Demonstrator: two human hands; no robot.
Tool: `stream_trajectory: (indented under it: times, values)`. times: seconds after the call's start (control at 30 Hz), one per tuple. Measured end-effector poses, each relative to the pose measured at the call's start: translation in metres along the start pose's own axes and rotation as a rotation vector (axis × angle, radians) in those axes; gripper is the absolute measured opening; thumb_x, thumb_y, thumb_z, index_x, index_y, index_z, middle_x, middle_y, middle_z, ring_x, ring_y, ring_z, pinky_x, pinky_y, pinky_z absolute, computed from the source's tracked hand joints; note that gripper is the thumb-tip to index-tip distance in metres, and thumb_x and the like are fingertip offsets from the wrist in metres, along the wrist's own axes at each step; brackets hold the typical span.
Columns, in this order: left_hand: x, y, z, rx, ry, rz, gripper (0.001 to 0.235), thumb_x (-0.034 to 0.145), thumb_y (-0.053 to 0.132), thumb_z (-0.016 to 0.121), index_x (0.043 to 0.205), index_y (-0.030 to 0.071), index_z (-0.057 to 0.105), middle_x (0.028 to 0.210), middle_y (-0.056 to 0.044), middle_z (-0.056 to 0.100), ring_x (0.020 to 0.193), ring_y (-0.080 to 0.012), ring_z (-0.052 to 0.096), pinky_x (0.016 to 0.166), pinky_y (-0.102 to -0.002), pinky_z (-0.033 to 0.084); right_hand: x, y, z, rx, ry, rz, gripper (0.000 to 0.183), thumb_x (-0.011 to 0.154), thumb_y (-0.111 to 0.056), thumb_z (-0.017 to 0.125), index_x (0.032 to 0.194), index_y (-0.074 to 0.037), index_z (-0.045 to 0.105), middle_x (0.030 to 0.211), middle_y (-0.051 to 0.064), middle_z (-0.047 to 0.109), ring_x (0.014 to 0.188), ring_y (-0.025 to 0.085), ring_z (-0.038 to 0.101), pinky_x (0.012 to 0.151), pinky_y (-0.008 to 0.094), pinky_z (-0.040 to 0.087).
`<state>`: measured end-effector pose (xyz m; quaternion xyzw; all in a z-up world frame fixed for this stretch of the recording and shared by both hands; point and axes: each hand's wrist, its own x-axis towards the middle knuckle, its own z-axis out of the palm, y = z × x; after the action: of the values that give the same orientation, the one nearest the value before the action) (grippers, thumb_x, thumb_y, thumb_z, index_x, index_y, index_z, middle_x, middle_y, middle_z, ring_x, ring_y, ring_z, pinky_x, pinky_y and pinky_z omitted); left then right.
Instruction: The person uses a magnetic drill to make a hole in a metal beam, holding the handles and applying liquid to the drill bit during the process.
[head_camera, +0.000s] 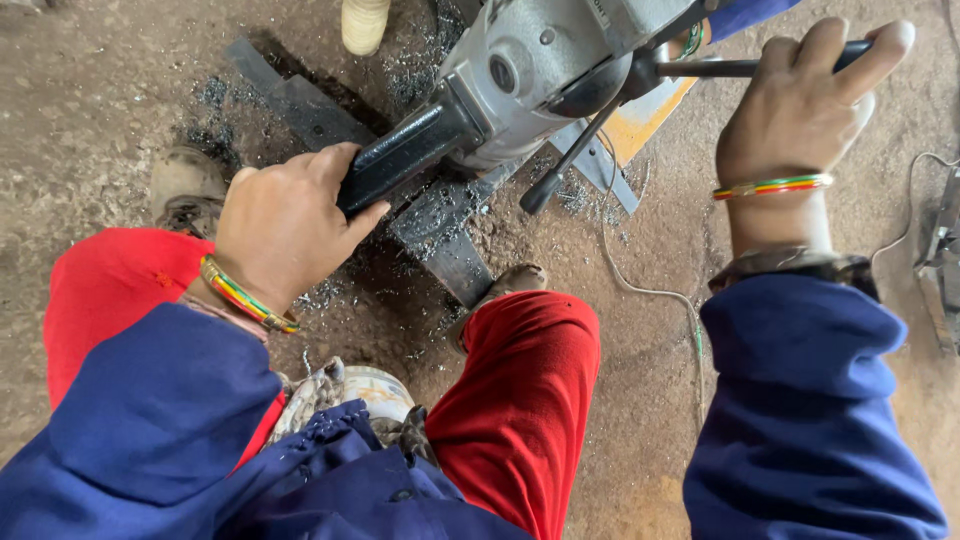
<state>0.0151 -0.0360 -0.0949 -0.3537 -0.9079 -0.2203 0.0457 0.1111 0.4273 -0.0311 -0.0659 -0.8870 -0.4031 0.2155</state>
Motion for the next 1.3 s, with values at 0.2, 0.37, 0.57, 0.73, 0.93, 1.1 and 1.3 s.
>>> stream_trajectory:
  times: [0.2, 0.37, 0.57, 0.73, 0.93, 1.1, 1.3]
  values:
    - [-0.001, 0.003, 0.003, 0.027, 0.006, -0.039, 0.056, 0.090, 0.049, 0.073, 0.123, 0.005, 0.069, 0.091, -0.013, 0.075, 0.080, -0.0310, 0.073, 0.068, -0.046, 0.054, -0.007, -0.057, -0.048, 0.016, 0.010, 0.114, 0.011, 0.105, -0.007, 0.064, 0.114, -0.001, 0.069, 0.125, 0.014, 0.051, 0.133, 0.045, 0.039, 0.085, 0.046, 0.057]
    - [0.001, -0.007, 0.006, -0.007, -0.005, -0.006, 0.059, 0.090, 0.049, 0.074, 0.126, 0.003, 0.069, 0.092, -0.015, 0.075, 0.079, -0.0316, 0.073, 0.068, -0.045, 0.055, -0.014, -0.082, -0.087, 0.061, 0.028, 0.026, 0.010, 0.101, -0.012, 0.063, 0.108, -0.006, 0.067, 0.123, 0.011, 0.055, 0.124, 0.035, 0.049, 0.074, 0.037, 0.056]
    - [0.010, -0.018, 0.005, 0.027, -0.007, 0.013, 0.056, 0.089, 0.049, 0.076, 0.123, 0.004, 0.070, 0.092, -0.014, 0.075, 0.078, -0.0322, 0.073, 0.065, -0.046, 0.056, -0.023, -0.127, -0.103, 0.221, -0.034, -0.006, 0.014, 0.093, -0.011, 0.067, 0.107, -0.016, 0.068, 0.109, 0.004, 0.057, 0.115, 0.027, 0.051, 0.072, 0.033, 0.056]
    - [0.008, -0.020, 0.006, 0.015, -0.001, 0.001, 0.053, 0.089, 0.048, 0.077, 0.121, 0.005, 0.070, 0.091, -0.014, 0.075, 0.079, -0.0325, 0.072, 0.067, -0.046, 0.056, -0.030, -0.139, -0.105, 0.264, -0.022, -0.008, 0.017, 0.092, -0.010, 0.069, 0.107, -0.018, 0.068, 0.107, 0.002, 0.057, 0.117, 0.028, 0.050, 0.081, 0.031, 0.054]
    - [-0.003, 0.001, 0.008, 0.008, 0.033, -0.040, 0.050, 0.088, 0.045, 0.078, 0.118, 0.005, 0.070, 0.089, -0.011, 0.075, 0.073, -0.0305, 0.072, 0.061, -0.045, 0.054, -0.034, -0.132, -0.104, 0.329, -0.024, 0.010, 0.028, 0.091, -0.007, 0.067, 0.116, -0.020, 0.070, 0.109, -0.001, 0.059, 0.117, 0.027, 0.051, 0.083, 0.030, 0.052]
    - [0.000, -0.002, 0.009, -0.033, 0.024, -0.056, 0.048, 0.089, 0.044, 0.077, 0.117, 0.007, 0.070, 0.088, -0.010, 0.075, 0.073, -0.0311, 0.072, 0.062, -0.045, 0.053, -0.035, -0.128, -0.102, 0.375, 0.006, 0.007, 0.029, 0.097, -0.007, 0.070, 0.124, -0.018, 0.069, 0.113, 0.002, 0.058, 0.119, 0.029, 0.050, 0.087, 0.033, 0.053]
    - [0.011, -0.022, 0.006, 0.010, 0.001, 0.032, 0.050, 0.092, 0.048, 0.076, 0.116, 0.005, 0.069, 0.089, -0.012, 0.074, 0.075, -0.0298, 0.073, 0.060, -0.044, 0.054, -0.026, -0.127, -0.105, 0.458, 0.031, -0.006, 0.026, 0.096, -0.008, 0.072, 0.121, -0.015, 0.069, 0.112, 0.004, 0.057, 0.116, 0.029, 0.052, 0.086, 0.035, 0.055]
